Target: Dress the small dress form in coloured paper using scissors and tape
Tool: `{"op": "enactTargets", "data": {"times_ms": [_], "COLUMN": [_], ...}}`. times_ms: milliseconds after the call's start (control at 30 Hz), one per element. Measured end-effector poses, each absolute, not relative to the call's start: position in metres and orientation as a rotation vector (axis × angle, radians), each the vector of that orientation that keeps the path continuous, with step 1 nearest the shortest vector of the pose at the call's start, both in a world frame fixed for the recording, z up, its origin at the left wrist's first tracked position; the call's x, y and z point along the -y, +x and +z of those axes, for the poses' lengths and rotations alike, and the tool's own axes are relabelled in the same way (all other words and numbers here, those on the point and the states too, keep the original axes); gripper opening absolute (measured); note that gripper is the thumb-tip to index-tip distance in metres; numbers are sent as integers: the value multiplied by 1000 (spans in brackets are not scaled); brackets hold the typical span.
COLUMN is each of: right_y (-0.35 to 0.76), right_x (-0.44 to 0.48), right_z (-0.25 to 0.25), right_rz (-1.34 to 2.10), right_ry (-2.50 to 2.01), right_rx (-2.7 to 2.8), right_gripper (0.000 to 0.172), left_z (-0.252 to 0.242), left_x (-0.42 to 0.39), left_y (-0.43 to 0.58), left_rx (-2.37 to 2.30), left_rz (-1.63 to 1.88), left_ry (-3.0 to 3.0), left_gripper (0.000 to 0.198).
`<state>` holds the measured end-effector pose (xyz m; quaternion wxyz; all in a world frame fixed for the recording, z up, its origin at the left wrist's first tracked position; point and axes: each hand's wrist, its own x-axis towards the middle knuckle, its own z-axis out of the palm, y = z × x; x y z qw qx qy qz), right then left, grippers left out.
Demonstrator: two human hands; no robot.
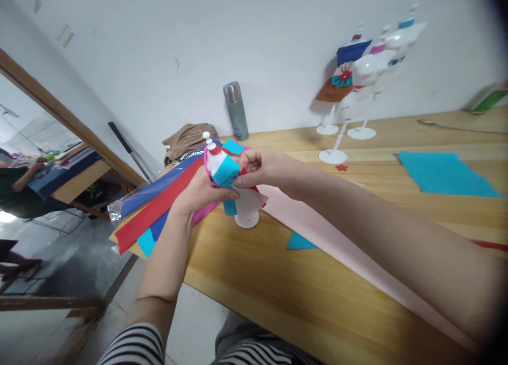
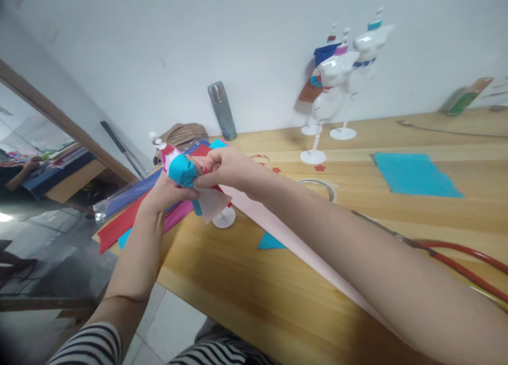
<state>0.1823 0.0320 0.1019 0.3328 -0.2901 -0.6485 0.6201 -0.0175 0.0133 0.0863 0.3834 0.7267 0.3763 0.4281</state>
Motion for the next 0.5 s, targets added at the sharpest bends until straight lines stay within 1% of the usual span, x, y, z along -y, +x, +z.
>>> {"op": "enactTargets", "data": {"times_ms": [100, 300, 400, 500], "right_y": [190, 194, 191, 186], "right_x": [-28, -23, -25, -24], "right_z": [104, 91, 81, 72], "right_rz": [1613, 1428, 1242, 978], "right_ry": [-740, -854, -885, -910], "right_rx": [1696, 1769, 1843, 1889], "right_gripper": [22, 15, 11, 9], "left_z": [85, 83, 84, 85], "left_x": [-15, -14, -12, -9], "left_y": [-20, -22, -20, -19], "left_rx": [-903, -943, -955, -978], "left_rz": [1101, 1127, 1139, 1124], "left_ry": [1831, 1837, 1828, 1811], "left_gripper": [33, 34, 33, 34]}}
